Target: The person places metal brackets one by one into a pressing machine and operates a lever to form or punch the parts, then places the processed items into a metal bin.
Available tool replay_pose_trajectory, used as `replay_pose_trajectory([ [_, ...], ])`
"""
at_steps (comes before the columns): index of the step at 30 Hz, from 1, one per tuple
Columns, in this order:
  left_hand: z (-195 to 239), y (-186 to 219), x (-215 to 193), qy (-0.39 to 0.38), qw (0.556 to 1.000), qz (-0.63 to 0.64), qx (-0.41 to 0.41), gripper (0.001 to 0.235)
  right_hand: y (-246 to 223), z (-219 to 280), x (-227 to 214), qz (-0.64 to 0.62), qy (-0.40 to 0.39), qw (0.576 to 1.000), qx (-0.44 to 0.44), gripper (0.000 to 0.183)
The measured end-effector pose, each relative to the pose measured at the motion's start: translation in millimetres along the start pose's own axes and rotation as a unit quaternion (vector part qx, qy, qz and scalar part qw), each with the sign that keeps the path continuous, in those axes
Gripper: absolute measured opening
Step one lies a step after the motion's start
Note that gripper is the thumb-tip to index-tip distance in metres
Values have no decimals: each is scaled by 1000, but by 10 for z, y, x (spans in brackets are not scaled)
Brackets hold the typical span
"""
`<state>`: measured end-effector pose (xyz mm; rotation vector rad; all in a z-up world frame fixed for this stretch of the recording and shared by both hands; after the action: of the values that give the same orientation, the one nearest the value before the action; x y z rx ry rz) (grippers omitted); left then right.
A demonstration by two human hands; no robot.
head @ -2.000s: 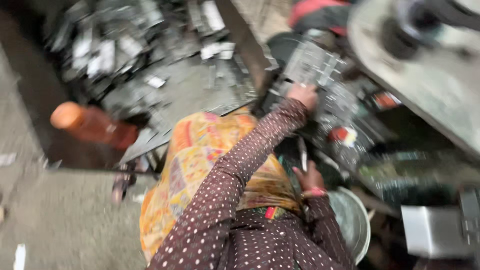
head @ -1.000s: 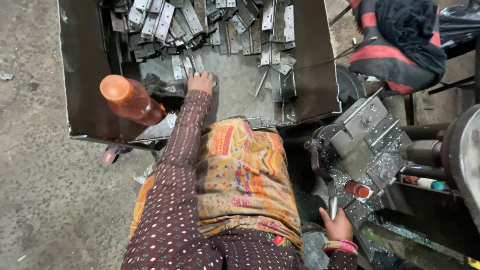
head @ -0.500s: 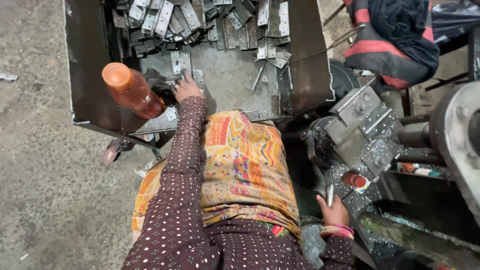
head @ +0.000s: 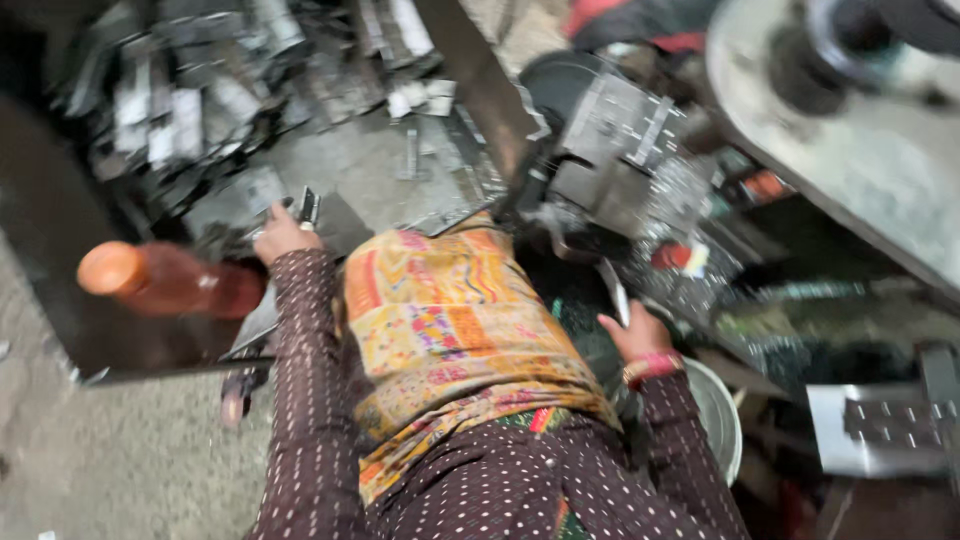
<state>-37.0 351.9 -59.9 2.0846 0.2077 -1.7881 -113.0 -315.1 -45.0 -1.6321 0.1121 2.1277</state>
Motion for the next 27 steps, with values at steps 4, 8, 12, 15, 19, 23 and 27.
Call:
replay_pose_trajectory([
  [4,8,1153,-997,118,968,139,173,43,-95,48,-3,36,2,999,27,57],
  [8,127,2402,-1542,118,901,330,254,39,-179,91,-33,27,-5,999,26,56],
  [12,279,3581,-1441,40,902,317,291,44,-226,159,-84,8,-13,1000,25,55],
  [15,574,4278,-1065,-18,912,127,389,58,-246,187,-76,-6,-25,999,38,54],
  [19,1222,4636,-729,7,859,70,508,65,-294,126,-111,-11,-49,998,33,60],
  [23,1465,4727,-598,27,851,51,522,52,-371,23,-225,34,-77,995,53,66],
  [27,1324,4835,-622,-44,847,69,526,57,-450,39,-373,33,-82,995,53,66],
])
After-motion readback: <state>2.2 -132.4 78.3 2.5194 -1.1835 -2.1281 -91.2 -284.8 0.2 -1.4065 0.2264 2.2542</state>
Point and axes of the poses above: each hand's wrist, its own z-axis away from the middle knuckle, its own x-axis out of the palm, y = z × x, the point moved 7 cm from there along -z, towards the middle knuckle, and after that the axes turned 14 degrees about x, right-handed, at the moved point
